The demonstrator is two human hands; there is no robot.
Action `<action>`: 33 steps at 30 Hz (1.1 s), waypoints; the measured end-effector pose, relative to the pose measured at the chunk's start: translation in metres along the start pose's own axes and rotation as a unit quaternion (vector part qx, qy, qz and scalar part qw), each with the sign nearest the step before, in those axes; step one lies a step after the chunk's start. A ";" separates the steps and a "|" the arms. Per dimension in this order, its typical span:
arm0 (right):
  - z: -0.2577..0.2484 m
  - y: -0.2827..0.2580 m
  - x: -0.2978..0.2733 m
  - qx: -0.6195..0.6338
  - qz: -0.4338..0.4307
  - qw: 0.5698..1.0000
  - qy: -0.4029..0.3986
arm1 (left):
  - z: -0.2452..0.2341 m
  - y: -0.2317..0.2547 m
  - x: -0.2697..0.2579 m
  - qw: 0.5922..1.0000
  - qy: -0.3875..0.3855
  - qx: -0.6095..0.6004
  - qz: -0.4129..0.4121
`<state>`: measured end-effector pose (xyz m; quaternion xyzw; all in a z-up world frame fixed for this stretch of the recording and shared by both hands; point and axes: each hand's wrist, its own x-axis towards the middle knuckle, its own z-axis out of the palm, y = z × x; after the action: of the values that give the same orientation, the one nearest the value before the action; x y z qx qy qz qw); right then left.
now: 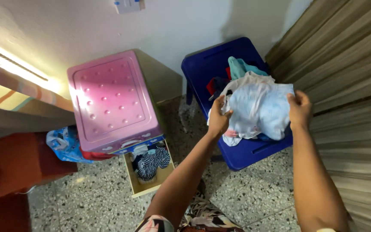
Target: The recorder is sorting and organizing clothes by taking them out of a plastic drawer unit and placing them on a chair, while also folding some items.
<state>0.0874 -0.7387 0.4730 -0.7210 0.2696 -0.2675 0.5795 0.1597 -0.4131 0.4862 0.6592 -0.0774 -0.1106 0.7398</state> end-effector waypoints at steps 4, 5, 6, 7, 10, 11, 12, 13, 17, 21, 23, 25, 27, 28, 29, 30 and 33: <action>0.023 0.019 0.002 -0.305 -0.131 0.939 0.085 | 0.006 -0.046 -0.010 0.996 0.029 0.069 0.048; 0.031 0.043 -0.004 -0.328 -0.173 0.929 0.005 | 0.001 -0.057 -0.018 0.996 0.016 0.088 -0.002; 0.039 0.066 -0.011 -0.347 -0.214 0.910 -0.075 | -0.006 -0.068 -0.027 0.993 0.003 0.105 -0.052; 0.050 0.072 -0.023 -0.345 -0.215 0.910 -0.085 | -0.011 -0.075 -0.029 0.993 0.012 0.106 -0.057; 0.083 0.082 -0.058 -0.426 -0.211 0.869 -0.139 | -0.032 -0.095 -0.038 0.979 -0.012 0.140 -0.150; 0.092 0.081 -0.067 -0.443 -0.201 0.864 -0.132 | -0.042 -0.099 -0.042 0.975 -0.024 0.145 -0.167; 0.102 0.080 -0.077 -0.460 -0.192 0.858 -0.124 | -0.053 -0.102 -0.046 0.971 -0.037 0.149 -0.185; 0.112 0.069 -0.091 -0.456 -0.197 0.857 -0.139 | -0.063 -0.112 -0.049 0.970 -0.021 0.147 -0.191; 0.157 0.041 -0.162 -0.480 -0.215 0.851 -0.022 | -0.114 -0.159 -0.073 0.969 0.019 0.152 -0.196; 0.225 0.039 -0.261 -0.372 -0.314 0.859 -0.157 | -0.174 -0.198 -0.117 0.964 0.088 0.137 -0.212; 0.267 0.041 -0.307 -0.371 -0.310 0.843 -0.236 | -0.208 -0.218 -0.148 0.956 0.117 0.138 -0.230; 0.301 0.066 -0.346 -0.369 -0.305 0.822 -0.307 | -0.242 -0.244 -0.177 0.949 0.141 0.140 -0.243; 0.329 0.114 -0.379 -0.373 -0.295 0.781 -0.405 | -0.275 -0.277 -0.204 0.926 0.168 0.191 -0.281; 0.344 0.131 -0.389 -0.371 -0.296 0.781 -0.407 | -0.290 -0.307 -0.219 0.925 0.171 0.191 -0.281; 0.363 0.148 -0.397 -0.429 -0.205 0.729 -0.492 | -0.307 -0.338 -0.231 0.931 0.171 0.190 -0.259; 0.382 0.167 -0.406 -0.479 -0.110 0.661 -0.567 | -0.324 -0.371 -0.243 0.938 0.172 0.189 -0.237; 0.416 0.223 -0.420 -0.445 -0.212 0.614 -0.617 | -0.372 -0.377 -0.244 0.902 0.140 0.237 -0.331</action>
<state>0.0620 -0.1982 0.1463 -0.9227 -0.2254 0.2776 0.1443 -0.0018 -0.0324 0.0750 0.8116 0.2254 -0.2344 0.4853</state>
